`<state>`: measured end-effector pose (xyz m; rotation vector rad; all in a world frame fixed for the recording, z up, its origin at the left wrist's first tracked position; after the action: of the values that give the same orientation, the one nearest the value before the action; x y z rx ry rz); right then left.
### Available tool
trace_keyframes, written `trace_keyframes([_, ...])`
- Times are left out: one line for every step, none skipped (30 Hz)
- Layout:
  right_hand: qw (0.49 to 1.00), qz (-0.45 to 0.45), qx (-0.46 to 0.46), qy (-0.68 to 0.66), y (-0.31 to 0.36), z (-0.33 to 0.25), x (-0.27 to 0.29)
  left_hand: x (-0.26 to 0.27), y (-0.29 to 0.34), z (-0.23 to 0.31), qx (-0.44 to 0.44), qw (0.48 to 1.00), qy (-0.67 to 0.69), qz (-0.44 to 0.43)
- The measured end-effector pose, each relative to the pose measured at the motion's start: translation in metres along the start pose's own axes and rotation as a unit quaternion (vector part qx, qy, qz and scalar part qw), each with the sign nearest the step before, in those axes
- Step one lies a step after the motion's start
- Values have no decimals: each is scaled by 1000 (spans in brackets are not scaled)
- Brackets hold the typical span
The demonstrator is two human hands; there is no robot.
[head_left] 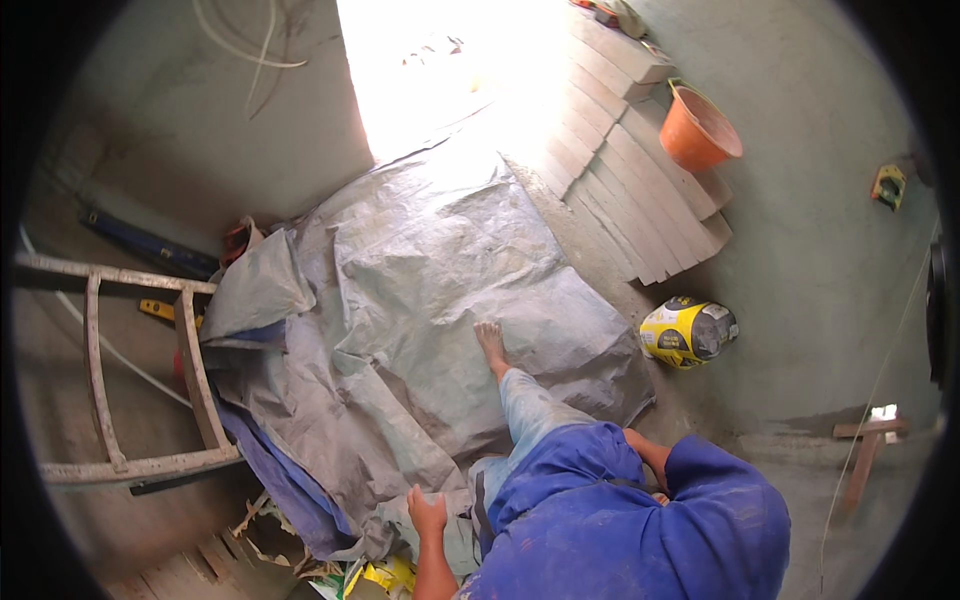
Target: The person moves a tarp and picks up a yellow and black cement bag, then uses a knife to cut the bag open. The person handles the bag and knife repeatedly to open the top.
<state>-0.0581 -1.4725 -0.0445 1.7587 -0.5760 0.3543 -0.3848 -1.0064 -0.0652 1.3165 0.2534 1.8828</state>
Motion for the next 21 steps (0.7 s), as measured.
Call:
trace_keyframes([999, -8, -20, -48, 3, 0, 2, 1, -11, 8, -12, 1000, 7, -3])
trace_keyframes([995, -17, -39, -95, 5, 0, 6, 4, -26, 18, -18, 1000, 7, -7])
trace_keyframes([987, -25, -76, -136, 4, 0, 10, 7, -43, 29, -24, 1000, 2, -9])
trace_keyframes([980, -26, -106, -164, 0, -1, 15, 11, -62, 41, -26, 1000, 9, -5])
trace_keyframes([970, -28, -158, -185, -6, -1, 20, 16, -80, 53, -27, 1000, 10, -2])
trace_keyframes([954, -42, -200, -218, -15, -3, 24, 22, -96, 66, -34, 999, 11, 8])
trace_keyframes([954, -43, -217, -201, -29, -8, 32, 27, -112, 80, -34, 999, 8, 11])
trace_keyframes([952, -54, -226, -197, -45, -15, 41, 33, -130, 96, -40, 999, 7, 18])
trace_keyframes([951, -66, -235, -191, -66, -25, 52, 40, -150, 114, -51, 998, 7, 29])
trace_keyframes([956, -72, -226, -172, -92, -39, 70, 44, -167, 133, -45, 999, 4, 29])
trace_keyframes([960, -84, -217, -156, -115, -59, 83, 55, -177, 147, -41, 999, -3, 31])
trace_keyframes([965, -81, -211, -135, -142, -83, 106, 62, -195, 168, -32, 999, -9, 25])
trace_keyframes([977, -90, -169, -96, -173, -114, 133, 65, -214, 189, -20, 1000, 3, 19])
trace_keyframes([966, -77, -150, -194, -185, -141, 151, 69, -215, 201, 14, 1000, 7, 1])
trace_keyframes([948, -50, -134, -284, -204, -178, 176, 79, -232, 217, 50, 999, 14, -16])
trace_keyframes([918, -16, -110, -381, -232, -218, 213, 88, -259, 242, 43, 998, 35, -11])
trace_keyframes([918, -14, -76, -389, -251, -253, 243, 97, -270, 256, 54, 997, 51, -18])
trace_keyframes([913, -18, -50, -403, -262, -281, 266, 102, -276, 265, 87, 993, 64, -38])
trace_keyframes([908, -20, -19, -419, -271, -306, 290, 109, -292, 280, 87, 991, 101, -23])
trace_keyframes([901, -13, -3, -434, -279, -324, 309, 118, -312, 293, 100, 986, 134, -14])
trace_keyframes([891, -6, 17, -453, -285, -339, 324, 124, -327, 303, 126, 978, 167, -12])
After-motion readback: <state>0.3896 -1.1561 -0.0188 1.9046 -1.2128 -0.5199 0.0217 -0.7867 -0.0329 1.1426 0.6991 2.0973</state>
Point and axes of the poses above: each hand's wrist, its own y-axis away from the middle knuckle, its own x-axis out of the back of the hand, z = x × y, the point moved 5 cm from there along -y, towards the middle knuckle, and after that the axes turned 4 degrees about -y, right-handed, at the moved point
